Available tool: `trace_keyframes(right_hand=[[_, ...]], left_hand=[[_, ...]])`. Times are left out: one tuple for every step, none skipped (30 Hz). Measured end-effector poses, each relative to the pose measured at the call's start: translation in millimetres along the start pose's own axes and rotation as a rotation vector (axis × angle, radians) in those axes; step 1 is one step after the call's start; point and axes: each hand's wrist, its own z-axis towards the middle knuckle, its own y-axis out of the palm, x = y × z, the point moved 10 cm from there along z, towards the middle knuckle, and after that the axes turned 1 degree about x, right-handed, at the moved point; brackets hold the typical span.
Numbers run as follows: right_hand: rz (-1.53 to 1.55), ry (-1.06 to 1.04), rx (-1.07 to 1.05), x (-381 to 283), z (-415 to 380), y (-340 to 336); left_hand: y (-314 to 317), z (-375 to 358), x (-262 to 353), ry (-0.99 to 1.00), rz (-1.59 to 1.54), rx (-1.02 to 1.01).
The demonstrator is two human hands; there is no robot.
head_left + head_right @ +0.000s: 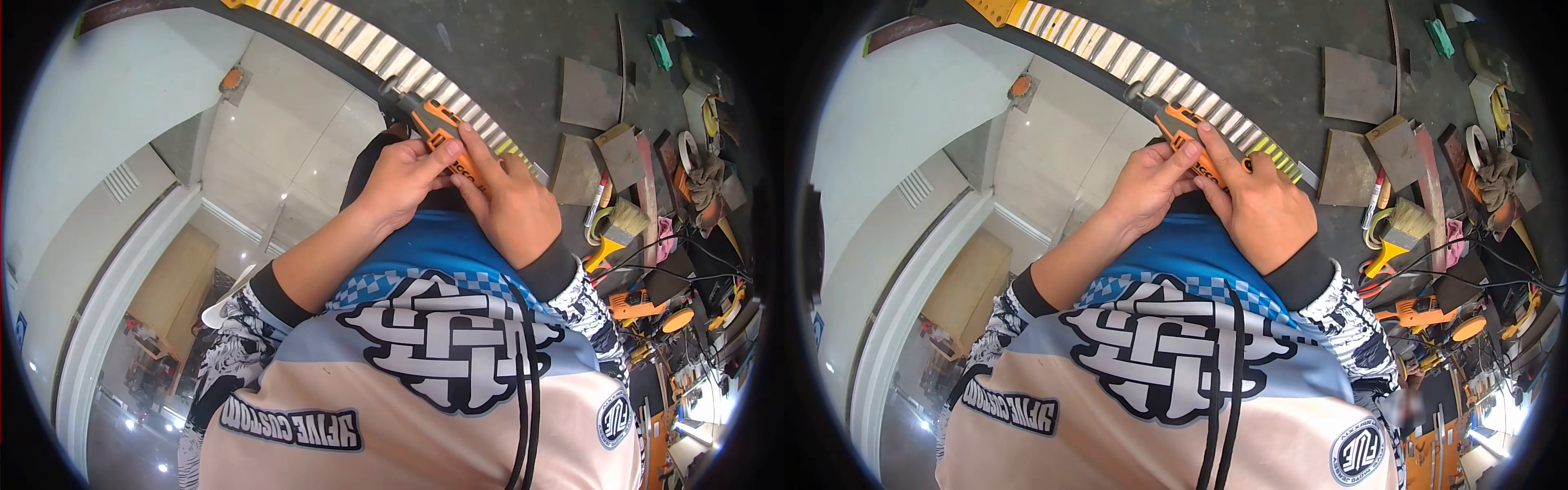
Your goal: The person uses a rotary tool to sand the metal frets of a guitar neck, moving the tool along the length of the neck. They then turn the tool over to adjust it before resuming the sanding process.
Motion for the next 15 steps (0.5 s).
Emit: trace_keyframes(right_hand=[[-0.005, 0.013, -0.004, 1.0, 0.2, 0.6], [-0.011, 0.026, -0.01, 1.5, -0.4, 1.0], [-0.016, 0.038, -0.015, 2.2, -0.6, 1.3], [-0.01, 0.035, -0.01, 2.7, -0.4, 1.0], [-0.002, 0.032, -0.005, 3.4, -0.7, 1.1], [0.006, 0.029, 0.0, 3.5, -1.3, 1.1], [0.01, 0.035, -0.003, 3.6, -1.5, 1.0], [0.013, 0.038, -0.001, 3.0, -1.6, 0.4], [0.015, 0.043, -0.001, 3.6, -1.3, -0.1], [0.016, 0.044, 0.003, 3.9, -1.4, -0.7], [0.017, 0.043, 0.006, 4.1, -1.3, -0.9], [0.019, 0.041, 0.01, 4.2, -0.7, -1.2], [0.02, 0.039, 0.012, 4.2, 0.1, -1.7], [0.022, 0.038, 0.014, 4.3, 0.4, -2.2], [0.022, 0.036, 0.014, 4.2, 0.3, -2.9]], left_hand=[[-0.3, 0.9, -0.7, -0.008, 0.005, 0.003], [0.6, 0.8, -0.6, -0.009, 0.008, -0.003], [1.2, 0.8, 0.3, -0.009, 0.012, -0.01], [2.1, 1.4, 1.1, -0.009, 0.015, -0.015], [2.7, 1.8, 1.3, -0.015, 0.017, -0.011], [3.5, 1.6, 1.7, -0.021, 0.019, -0.006], [3.5, 1.5, 1.9, -0.027, 0.023, -0.001], [3.2, 1.0, 2.9, -0.021, 0.022, -0.002], [3.4, 1.4, 3.3, -0.019, 0.021, -0.003], [3.9, 1.6, 3.5, -0.017, 0.02, -0.004], [3.8, 1.3, 3.7, -0.019, 0.027, 0.003], [3.9, 1.2, 4.4, -0.02, 0.035, 0.011], [3.8, 1.4, 5.0, -0.022, 0.043, 0.019], [4.1, 1.7, 5.2, -0.022, 0.042, 0.014], [4.2, 1.6, 5.2, -0.023, 0.04, 0.009]])
